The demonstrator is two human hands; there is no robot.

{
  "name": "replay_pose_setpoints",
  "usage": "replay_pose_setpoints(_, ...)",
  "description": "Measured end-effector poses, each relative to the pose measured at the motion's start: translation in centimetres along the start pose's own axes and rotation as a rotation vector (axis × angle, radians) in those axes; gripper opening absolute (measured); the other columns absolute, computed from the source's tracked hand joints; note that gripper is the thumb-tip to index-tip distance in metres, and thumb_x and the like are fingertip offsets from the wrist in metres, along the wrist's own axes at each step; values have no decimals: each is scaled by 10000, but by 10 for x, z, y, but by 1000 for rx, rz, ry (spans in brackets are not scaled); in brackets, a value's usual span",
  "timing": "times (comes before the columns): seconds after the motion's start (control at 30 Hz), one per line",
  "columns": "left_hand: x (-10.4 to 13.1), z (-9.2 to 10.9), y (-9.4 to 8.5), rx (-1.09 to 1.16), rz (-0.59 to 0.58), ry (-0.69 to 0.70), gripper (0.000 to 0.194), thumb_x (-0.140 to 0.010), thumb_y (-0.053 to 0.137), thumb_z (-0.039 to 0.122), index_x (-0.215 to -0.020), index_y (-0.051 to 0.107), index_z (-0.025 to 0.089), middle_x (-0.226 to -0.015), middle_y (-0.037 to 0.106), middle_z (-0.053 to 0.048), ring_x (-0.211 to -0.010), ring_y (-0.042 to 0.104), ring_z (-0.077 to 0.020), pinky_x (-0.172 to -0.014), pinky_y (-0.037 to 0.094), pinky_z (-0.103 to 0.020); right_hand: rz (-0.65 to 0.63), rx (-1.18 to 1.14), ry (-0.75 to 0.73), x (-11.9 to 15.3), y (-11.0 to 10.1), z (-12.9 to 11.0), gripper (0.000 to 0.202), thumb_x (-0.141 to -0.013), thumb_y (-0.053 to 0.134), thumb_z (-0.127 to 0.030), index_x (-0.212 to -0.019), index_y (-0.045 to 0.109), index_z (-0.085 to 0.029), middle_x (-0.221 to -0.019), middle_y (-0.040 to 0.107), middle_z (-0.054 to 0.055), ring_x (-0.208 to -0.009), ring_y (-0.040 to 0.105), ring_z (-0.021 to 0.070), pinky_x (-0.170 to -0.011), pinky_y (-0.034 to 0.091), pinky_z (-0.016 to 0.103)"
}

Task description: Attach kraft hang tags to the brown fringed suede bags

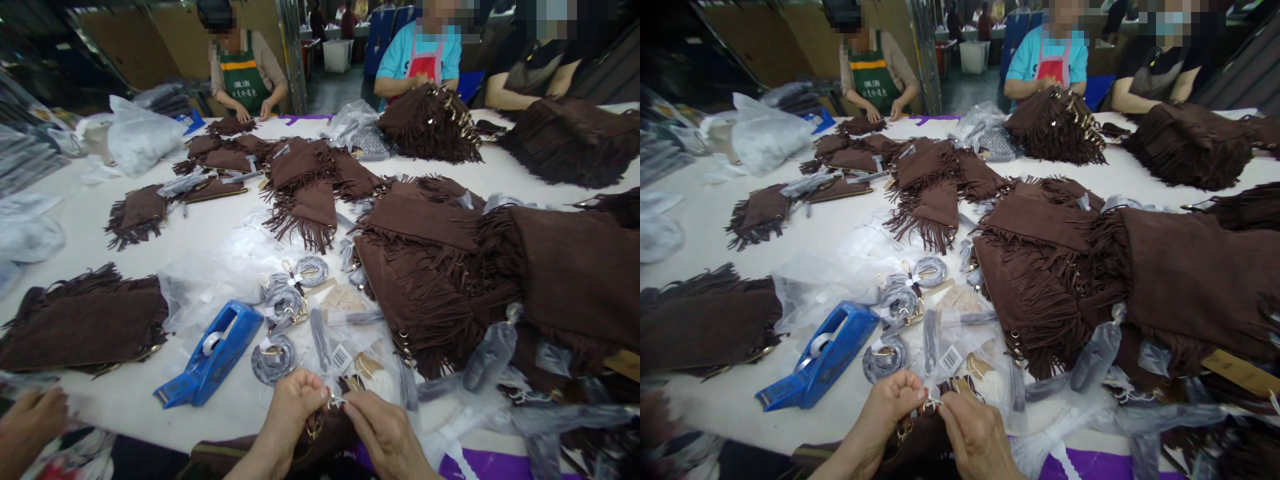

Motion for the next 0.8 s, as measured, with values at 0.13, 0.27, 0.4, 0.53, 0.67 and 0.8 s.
replay_pose_setpoints(0.13, 6, 2, 3, 18, 11, 2, 269, -547, 672, 369, -597, 533, 145, -458, 571, 6, -374, 358, -48, -416, 222, -176, -19, 185, -131, 3, -7, -15, 225, -919, 326, -146, -920, 548, -181, -697, 579, 21, -612, 561, 120, -567, 411, 203)
replay_pose_setpoints(0.27, 9, 5, 4, 32, 36, 7, 235, -545, 665, 345, -583, 546, 146, -439, 545, 25, -370, 348, -44, -402, 206, -171, -28, 318, -156, 2, -9, -19, 196, -904, 346, -116, -923, 530, -182, -670, 566, 3, -576, 545, 125, -548, 373, 214)
replay_pose_setpoints(0.4, 9, 6, 5, 47, 41, 18, 232, -549, 665, 343, -595, 549, 147, -448, 543, 29, -379, 353, -45, -396, 198, -168, -28, 386, -155, 2, -9, -22, 205, -876, 354, -86, -838, 525, -192, -644, 544, -5, -549, 516, 123, -536, 340, 224)
replay_pose_setpoints(0.53, 5, 2, 5, 19, 20, 17, 235, -560, 652, 350, -607, 546, 146, -453, 554, 22, -378, 366, -50, -394, 216, -169, 18, 438, -192, 3, -9, -28, 203, -854, 360, -82, -808, 527, -188, -624, 538, -4, -534, 502, 126, -527, 330, 235)
replay_pose_setpoints(0.67, 2, -3, 7, 7, -20, 2, 245, -546, 655, 358, -610, 540, 151, -440, 540, 31, -357, 337, -46, -384, 212, -173, 145, 492, -239, 3, -17, -36, 215, -840, 355, -72, -854, 547, -169, -588, 515, -10, -501, 475, 124, -524, 334, 241)
replay_pose_setpoints(0.8, 1, -2, 7, 6, -21, 11, 241, -552, 652, 362, -601, 535, 157, -433, 524, 40, -356, 329, -45, -386, 216, -177, 168, 520, -268, 4, -17, -39, 222, -838, 361, -80, -897, 559, -159, -589, 519, -8, -485, 460, 122, -507, 330, 243)
Point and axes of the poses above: each hand's wrist, its own x-axis away from the middle knuckle, its own y-axis out of the palm, z = x × y, the point moved 10 cm from there along -x, towards the middle knuckle
